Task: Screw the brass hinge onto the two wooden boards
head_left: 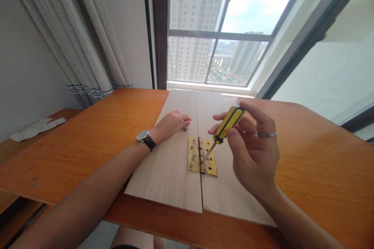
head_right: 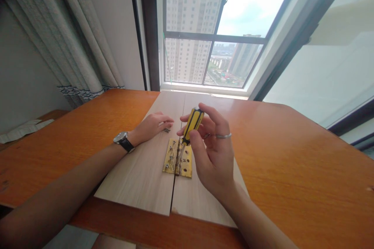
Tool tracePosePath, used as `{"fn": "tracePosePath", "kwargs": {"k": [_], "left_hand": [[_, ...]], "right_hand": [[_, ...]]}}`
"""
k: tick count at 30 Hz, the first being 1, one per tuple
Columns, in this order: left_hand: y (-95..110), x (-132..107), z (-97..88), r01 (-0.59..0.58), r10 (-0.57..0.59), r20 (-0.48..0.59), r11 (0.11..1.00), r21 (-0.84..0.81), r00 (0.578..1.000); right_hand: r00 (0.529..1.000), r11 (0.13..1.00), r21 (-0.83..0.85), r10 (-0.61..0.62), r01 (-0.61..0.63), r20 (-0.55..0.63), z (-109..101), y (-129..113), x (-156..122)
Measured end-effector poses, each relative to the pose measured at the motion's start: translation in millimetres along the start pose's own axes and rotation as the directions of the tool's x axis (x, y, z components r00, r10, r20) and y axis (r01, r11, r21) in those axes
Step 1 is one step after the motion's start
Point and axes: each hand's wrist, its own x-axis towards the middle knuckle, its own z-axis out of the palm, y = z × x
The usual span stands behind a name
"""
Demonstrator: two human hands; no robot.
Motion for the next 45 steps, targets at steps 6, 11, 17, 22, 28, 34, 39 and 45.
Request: {"fn": "tracePosePath", "kwargs": {"k": [6,11,17,22,28,34,39,45], "left_hand": [[3,-7,1.1,0.0,-0.001,-0.016,1.0,-0.031,1.0],[4,-10,3.3,-0.032,0.031,-0.018,0.997,-0.066,0.999],[0,-16,-2.6,-0.095,0.097,0.004,0.981,-0.167,0.995],[-4,-20,-5.8,-0.14,0.155,0.072,0.974,-0.176,0.985],[-6,-17,-3.8,-0.112,0.128,0.088,0.98,-0.163,0.988],[-6,-18,-2.0,-0.116,0.129,0.089,0.983,-0.143,0.988],[-6,-18,-1.7,-0.128,0.14,0.088,0.984,-0.126,0.986],[-6,-18,-1.2,-0.132,0.143,0.089,0.984,-0.119,0.986]], "right_hand": [[0.997,0.995,-0.075,-0.073,0.07,-0.034,-2,6,-2],[0.99,0.982,-0.133,-0.137,0.131,-0.032,-2,13,-2],[0.995,0.982,-0.162,-0.097,0.097,0.012,0,19,-6],[0.992,0.98,-0.156,-0.122,0.122,0.006,0,20,-7],[0.992,0.978,-0.167,-0.125,0.127,0.027,-1,20,-9],[0.985,0.975,-0.144,-0.17,0.171,0.016,0,20,-8],[0.99,0.976,-0.162,-0.141,0.142,0.02,-1,22,-10],[0.986,0.979,-0.136,-0.143,0.153,0.083,-4,23,-10]]}}
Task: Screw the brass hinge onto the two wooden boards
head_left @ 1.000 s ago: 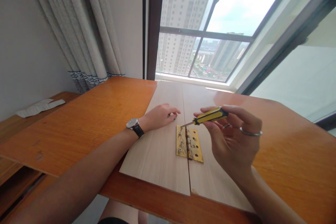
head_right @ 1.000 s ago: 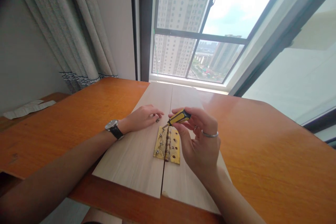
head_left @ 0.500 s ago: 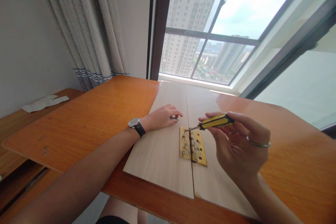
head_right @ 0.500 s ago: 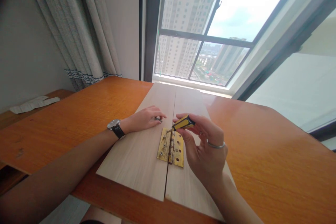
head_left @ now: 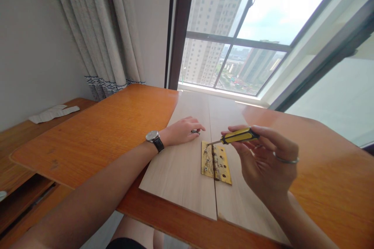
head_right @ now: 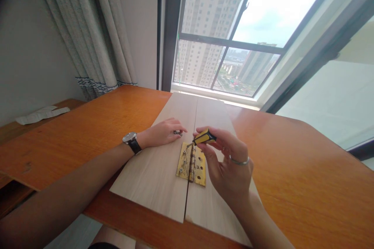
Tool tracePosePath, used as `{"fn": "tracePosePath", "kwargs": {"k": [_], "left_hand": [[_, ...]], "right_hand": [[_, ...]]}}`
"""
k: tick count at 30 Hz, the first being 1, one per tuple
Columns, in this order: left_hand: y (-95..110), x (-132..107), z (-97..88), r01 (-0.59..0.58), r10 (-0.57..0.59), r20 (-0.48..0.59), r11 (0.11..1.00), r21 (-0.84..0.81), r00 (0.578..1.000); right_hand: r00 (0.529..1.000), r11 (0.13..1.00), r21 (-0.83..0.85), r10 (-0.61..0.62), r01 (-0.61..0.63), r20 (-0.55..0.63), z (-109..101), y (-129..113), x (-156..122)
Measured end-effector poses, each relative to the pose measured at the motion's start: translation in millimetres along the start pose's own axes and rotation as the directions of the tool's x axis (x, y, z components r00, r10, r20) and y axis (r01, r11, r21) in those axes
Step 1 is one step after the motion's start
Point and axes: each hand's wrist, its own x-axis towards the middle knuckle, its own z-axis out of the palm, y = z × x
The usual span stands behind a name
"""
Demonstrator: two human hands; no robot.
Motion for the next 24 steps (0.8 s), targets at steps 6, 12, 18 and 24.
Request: {"fn": "tracePosePath", "kwargs": {"k": [6,12,18,24], "left_hand": [[-0.5,0.0,0.4,0.002,-0.002,0.004,1.0,0.004,1.0],[-1.4,-0.1,1.1,-0.009,0.009,0.004,1.0,0.018,1.0],[-3.5,0.3,2.6,-0.02,0.02,0.005,1.0,0.017,1.0],[-4.5,0.3,2.9,-0.022,0.022,0.008,0.999,0.025,1.0]], "right_hand": [[0.996,0.999,-0.031,-0.04,0.043,0.075,-3.4,3.3,-1.8],[1.0,0.997,-0.073,-0.017,0.017,0.008,-0.1,-1.1,0.3],[1.0,0.997,-0.075,-0.018,0.019,0.013,0.7,-0.7,1.3],[1.0,0.998,-0.059,-0.028,0.029,0.006,0.8,0.8,0.4]]}}
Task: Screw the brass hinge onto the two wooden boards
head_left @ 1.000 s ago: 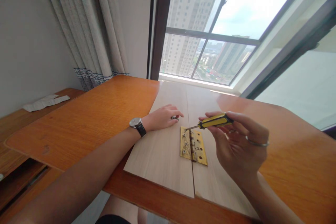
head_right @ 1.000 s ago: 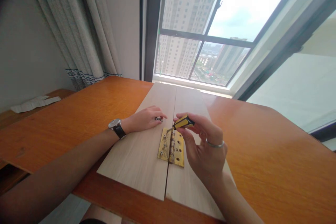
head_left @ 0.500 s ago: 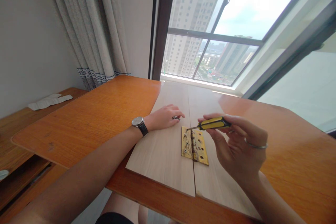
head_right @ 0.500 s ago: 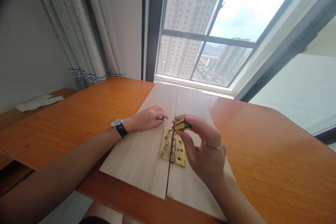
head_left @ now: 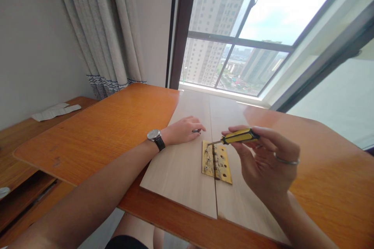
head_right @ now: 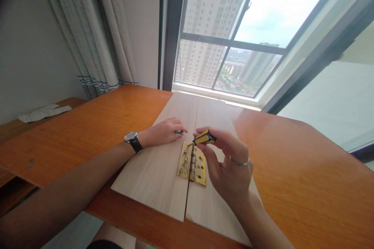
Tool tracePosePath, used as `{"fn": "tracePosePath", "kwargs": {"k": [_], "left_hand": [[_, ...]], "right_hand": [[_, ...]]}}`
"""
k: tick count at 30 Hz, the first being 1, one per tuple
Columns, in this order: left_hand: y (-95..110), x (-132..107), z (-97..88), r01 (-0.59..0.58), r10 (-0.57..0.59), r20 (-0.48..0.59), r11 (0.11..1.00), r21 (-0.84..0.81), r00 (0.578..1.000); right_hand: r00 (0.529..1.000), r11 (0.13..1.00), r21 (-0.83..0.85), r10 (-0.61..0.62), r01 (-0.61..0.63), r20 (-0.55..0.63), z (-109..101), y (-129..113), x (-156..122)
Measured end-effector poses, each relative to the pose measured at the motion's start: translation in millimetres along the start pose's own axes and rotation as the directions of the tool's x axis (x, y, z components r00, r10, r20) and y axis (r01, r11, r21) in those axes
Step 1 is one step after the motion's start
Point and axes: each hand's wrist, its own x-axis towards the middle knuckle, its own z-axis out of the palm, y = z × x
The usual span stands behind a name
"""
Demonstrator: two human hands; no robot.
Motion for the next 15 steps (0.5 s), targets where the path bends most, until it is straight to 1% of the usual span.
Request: {"fn": "tracePosePath", "kwargs": {"k": [4,9,15], "left_hand": [[1.6,-0.5,-1.0,0.002,-0.002,-0.003,1.0,-0.004,1.0],[2.1,-0.4,-1.4,0.002,-0.002,-0.007,1.0,-0.01,1.0],[0.2,0.0,0.0,0.002,-0.002,-0.006,1.0,-0.013,1.0]], "right_hand": [[1.0,1.0,-0.005,0.005,-0.005,-0.018,-1.0,0.9,-1.7],[1.0,0.999,-0.028,0.023,-0.023,0.001,-2.7,2.1,-2.8],[1.0,1.0,-0.01,0.027,-0.027,0.009,-1.6,0.8,-1.8]]}}
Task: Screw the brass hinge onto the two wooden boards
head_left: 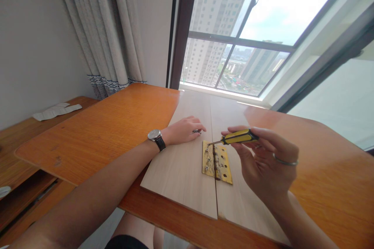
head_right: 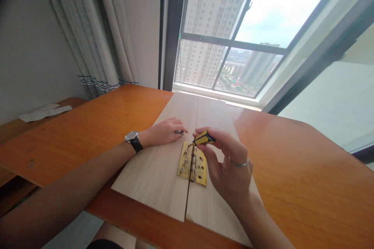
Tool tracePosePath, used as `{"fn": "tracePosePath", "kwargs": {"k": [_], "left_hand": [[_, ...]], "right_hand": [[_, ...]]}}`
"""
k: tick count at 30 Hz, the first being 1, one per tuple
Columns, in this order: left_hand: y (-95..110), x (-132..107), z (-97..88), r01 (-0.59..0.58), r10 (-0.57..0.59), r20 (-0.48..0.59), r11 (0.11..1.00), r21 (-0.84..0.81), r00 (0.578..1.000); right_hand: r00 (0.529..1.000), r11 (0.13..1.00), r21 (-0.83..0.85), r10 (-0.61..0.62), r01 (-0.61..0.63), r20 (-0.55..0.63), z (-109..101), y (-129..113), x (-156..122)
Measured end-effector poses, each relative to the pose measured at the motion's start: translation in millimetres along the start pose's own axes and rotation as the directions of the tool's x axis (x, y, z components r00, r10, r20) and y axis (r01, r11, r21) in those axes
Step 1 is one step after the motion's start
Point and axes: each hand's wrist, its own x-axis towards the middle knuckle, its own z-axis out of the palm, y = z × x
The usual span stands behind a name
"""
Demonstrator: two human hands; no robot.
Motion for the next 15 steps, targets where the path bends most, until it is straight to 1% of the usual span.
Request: {"fn": "tracePosePath", "kwargs": {"k": [4,7,15], "left_hand": [[0.2,-0.1,0.3,0.006,-0.006,-0.002,1.0,0.005,1.0],[-0.1,0.2,0.6,0.003,-0.003,0.002,1.0,0.012,1.0],[-3.7,1.1,3.0,0.0,0.0,0.002,1.0,0.007,1.0]], "right_hand": [[0.999,0.998,0.051,-0.021,0.019,0.038,0.4,0.1,1.2],[0.999,0.997,0.077,-0.02,0.017,0.04,0.7,0.5,2.3],[0.999,0.998,0.058,-0.03,0.028,0.038,1.8,0.7,2.3]]}}
